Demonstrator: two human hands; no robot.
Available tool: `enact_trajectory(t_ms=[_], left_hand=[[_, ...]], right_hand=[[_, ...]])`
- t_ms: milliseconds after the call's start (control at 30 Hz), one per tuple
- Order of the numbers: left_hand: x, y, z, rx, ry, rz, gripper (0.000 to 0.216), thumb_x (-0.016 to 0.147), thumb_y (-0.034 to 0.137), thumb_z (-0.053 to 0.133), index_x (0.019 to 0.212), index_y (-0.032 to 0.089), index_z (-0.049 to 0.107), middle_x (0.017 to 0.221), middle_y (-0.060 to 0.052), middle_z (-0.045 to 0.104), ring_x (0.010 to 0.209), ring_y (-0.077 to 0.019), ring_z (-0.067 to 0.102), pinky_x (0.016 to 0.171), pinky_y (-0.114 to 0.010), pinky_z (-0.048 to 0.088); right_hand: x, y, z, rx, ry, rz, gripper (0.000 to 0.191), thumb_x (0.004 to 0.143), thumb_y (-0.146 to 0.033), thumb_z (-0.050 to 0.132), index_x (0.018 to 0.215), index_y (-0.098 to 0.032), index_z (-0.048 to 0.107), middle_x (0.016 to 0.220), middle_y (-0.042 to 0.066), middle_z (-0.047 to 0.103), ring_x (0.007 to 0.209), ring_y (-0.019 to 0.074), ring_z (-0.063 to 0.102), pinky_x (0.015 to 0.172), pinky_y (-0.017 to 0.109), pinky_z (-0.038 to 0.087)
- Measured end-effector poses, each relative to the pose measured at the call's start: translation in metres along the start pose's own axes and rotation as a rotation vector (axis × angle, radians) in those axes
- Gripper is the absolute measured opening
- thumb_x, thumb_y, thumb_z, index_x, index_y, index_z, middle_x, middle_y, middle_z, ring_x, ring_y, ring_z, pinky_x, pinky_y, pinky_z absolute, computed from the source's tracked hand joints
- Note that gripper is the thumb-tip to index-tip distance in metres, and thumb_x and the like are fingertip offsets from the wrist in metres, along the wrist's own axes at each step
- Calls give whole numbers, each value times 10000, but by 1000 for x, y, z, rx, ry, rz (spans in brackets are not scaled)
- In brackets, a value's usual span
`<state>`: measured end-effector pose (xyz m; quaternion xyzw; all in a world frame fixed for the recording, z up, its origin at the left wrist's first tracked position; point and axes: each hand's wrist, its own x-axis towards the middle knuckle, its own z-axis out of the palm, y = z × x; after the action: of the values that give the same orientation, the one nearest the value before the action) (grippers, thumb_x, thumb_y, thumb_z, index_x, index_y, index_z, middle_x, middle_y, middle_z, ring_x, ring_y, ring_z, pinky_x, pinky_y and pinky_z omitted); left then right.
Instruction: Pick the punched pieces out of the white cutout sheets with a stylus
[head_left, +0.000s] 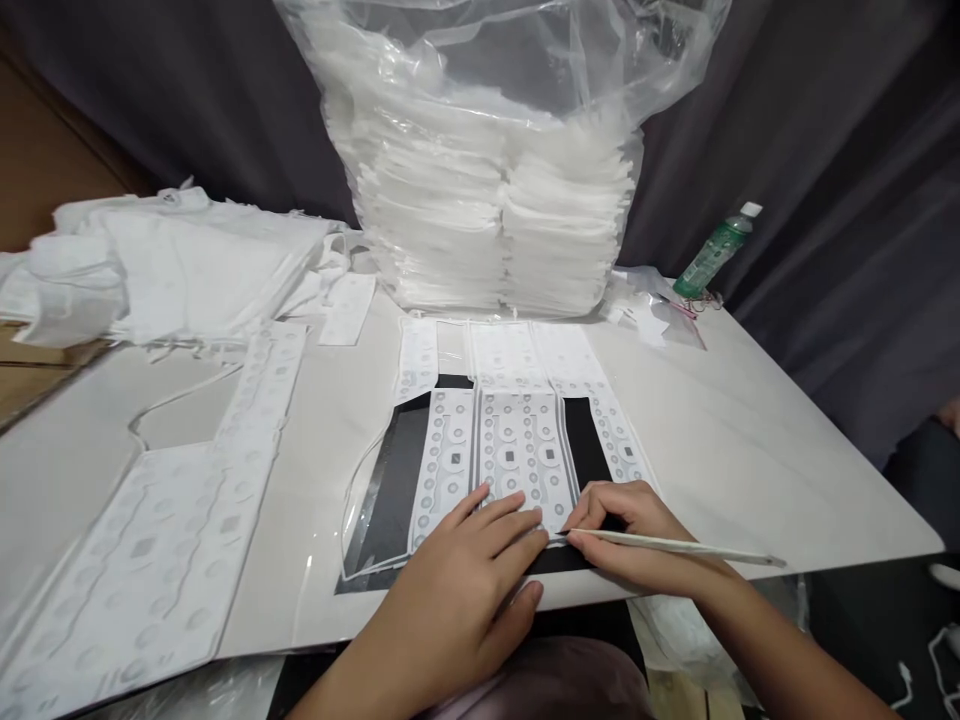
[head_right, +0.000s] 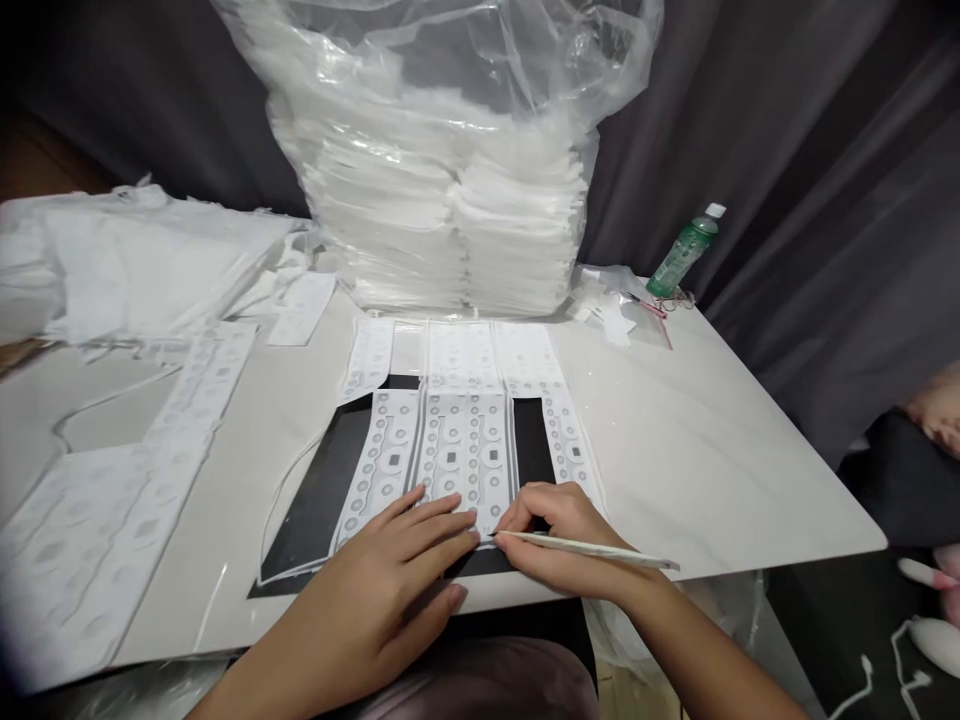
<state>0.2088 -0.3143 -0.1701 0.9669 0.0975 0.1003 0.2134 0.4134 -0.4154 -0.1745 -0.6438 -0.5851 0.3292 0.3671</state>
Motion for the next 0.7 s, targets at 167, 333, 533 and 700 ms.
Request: enact_trajectory(t_ms=[167,333,533,700], left_hand=[[0,-2,0,12,-23,0,396,877,212,497,1272,219,525,1283,-38,593,1244,-255,492,1079,-546,339],[0,-2,1,-8,-18,-11,405,879,225,500,1284,227,517,1294,-32,584,1256,-248,478,1096,-532,317],[0,-2,2,-30,-10,-15,420,886,231,498,1306,240,507,1287,-24,593,1258,-258,476,1094,-542,309],[1,-1,-1,-31,-10,-9,422,881,237,511,1303,252,507,1263,-25,603,1243,-256,489,1089,-547,313]], right_hand=[[1,-1,-1,10,8,-8,157,751,-121,628,638,-188,543,730,8,682,673,125,635,648,231,467],[0,-12,-2,-74,-2,-65,181,784,-113,616,649,-188,522,763,3,672,714,121,628,659,226,478],[-18,-5,23,-532,136,-428,121,874,-96,525,780,-171,535,874,74,686,789,194,599,696,335,524],[-28,11,42,-554,263,-443,106,902,-88,491,873,-182,533,990,95,671,857,199,599,757,354,542]])
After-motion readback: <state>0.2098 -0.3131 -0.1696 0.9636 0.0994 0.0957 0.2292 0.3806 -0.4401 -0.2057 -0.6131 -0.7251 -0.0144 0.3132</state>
